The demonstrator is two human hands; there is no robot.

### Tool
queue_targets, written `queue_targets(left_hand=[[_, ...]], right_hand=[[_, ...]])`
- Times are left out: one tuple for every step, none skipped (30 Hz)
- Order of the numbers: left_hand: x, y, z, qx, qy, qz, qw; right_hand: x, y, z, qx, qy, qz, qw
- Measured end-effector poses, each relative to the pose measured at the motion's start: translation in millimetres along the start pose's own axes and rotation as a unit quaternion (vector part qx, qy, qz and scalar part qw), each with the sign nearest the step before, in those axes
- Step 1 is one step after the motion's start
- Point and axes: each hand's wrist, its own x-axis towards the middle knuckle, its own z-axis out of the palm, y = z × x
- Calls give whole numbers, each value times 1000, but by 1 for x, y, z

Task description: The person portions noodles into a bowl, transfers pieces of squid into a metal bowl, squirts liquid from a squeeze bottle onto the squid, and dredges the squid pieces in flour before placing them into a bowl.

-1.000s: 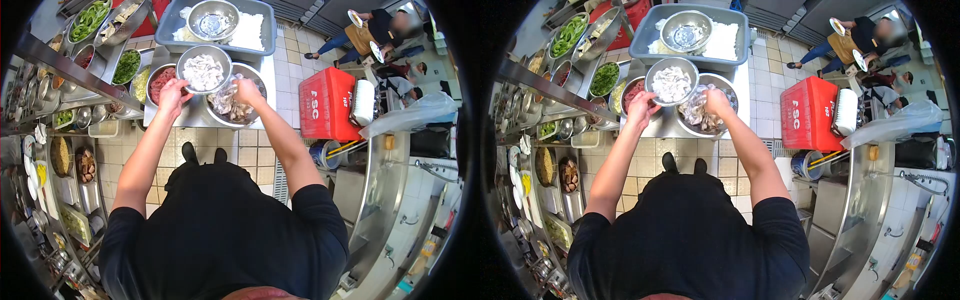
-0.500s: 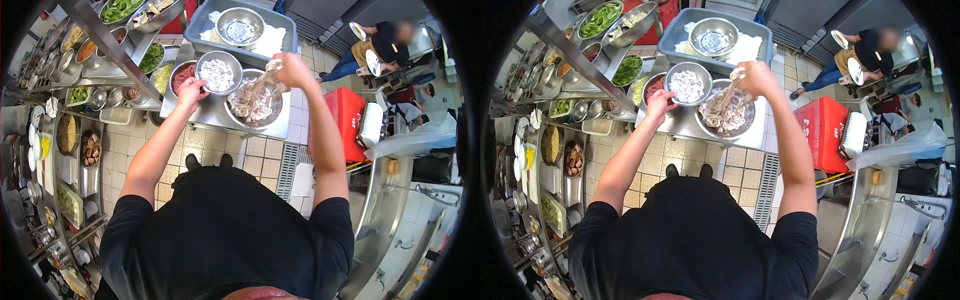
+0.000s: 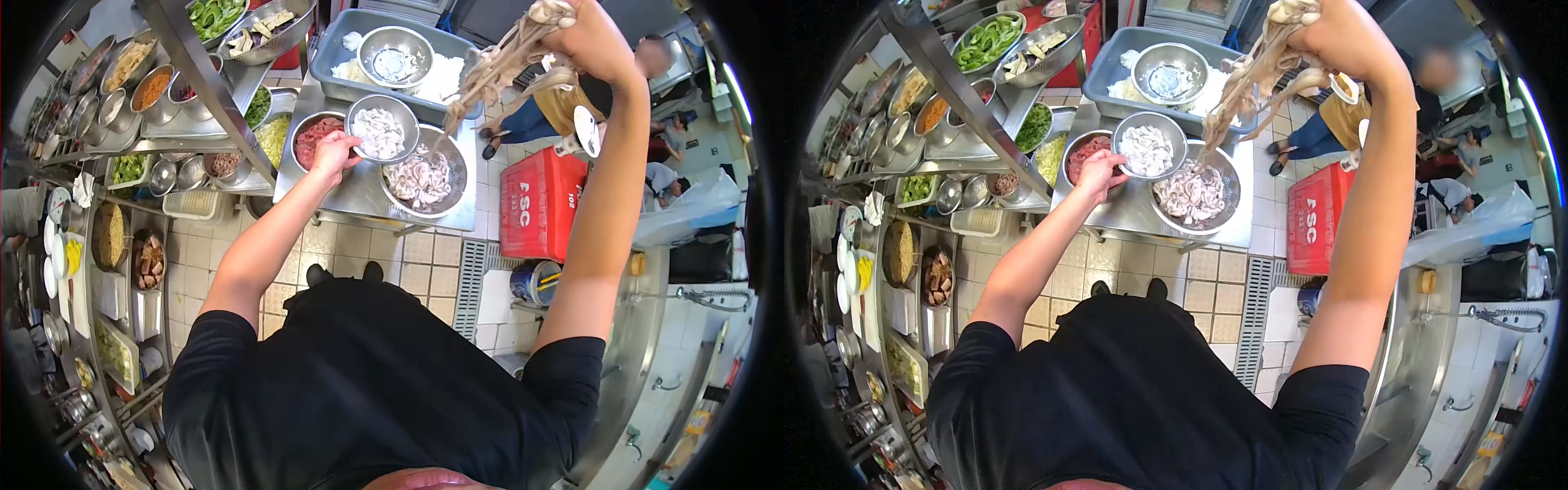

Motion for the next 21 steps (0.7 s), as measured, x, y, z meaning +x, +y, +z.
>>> queue_targets(left_hand=[[0,0,0,-4,-7,1,1000],[1,0,0,-9,-14,2,1000],[2,0,0,-15,-20,2,1000],[3,0,-1,-9,-16,12,1000],[2,-1,-4,-3,-11,21,1000],[0,0,-7,3,-5,31,1000],[0,0,-12,-7,-3,35,999],[0,2,-17,-17,-1,39,999],[-3,4,-19,-26,0,43,999],[-10,11,-18,-38,-2,41,998],[-10,11,-18,-48,-13,40,998],[-7,10,-18,-58,-24,40,997],[-5,10,-18,-69,-34,40,996],[-6,9,-15,-54,-30,44,997],[-5,11,-12,-41,-29,38,998],[-7,10,-10,-28,-26,28,999],[-9,8,-8,-14,-24,16,999],[-10,6,-5,-3,-32,7,999],[-13,3,0,-19,-47,1,999],[-16,1,7,-34,-62,-3,997],[-21,1,16,-50,-78,-6,996]], right_hand=[[3,7,-4,-83,-24,-65,994],[4,31,3,-56,-31,-29,998],[3,38,14,-28,-38,5,999],[-9,40,22,-16,-53,22,998],[-19,41,39,-43,-31,53,997],[-27,60,63,-79,-27,66,994],[-44,71,94,-139,50,37,988],[-46,73,117,-57,-68,203,975],[-55,114,167,-48,-74,213,973],[-62,113,198,4,-141,265,954],[-71,136,250,-58,-145,239,958],[-87,168,305,-7,-171,185,968],[-98,188,336,44,-197,130,971],[-95,177,327,21,-153,172,973],[-86,147,307,-2,-110,213,971],[-79,120,294,-23,-70,255,964],[-68,104,287,11,-56,163,985],[-55,92,283,46,-40,69,996],[-48,83,284,80,-23,-24,996],[-45,81,299,36,-61,-30,997],[-44,75,309,-9,-98,-38,994]])
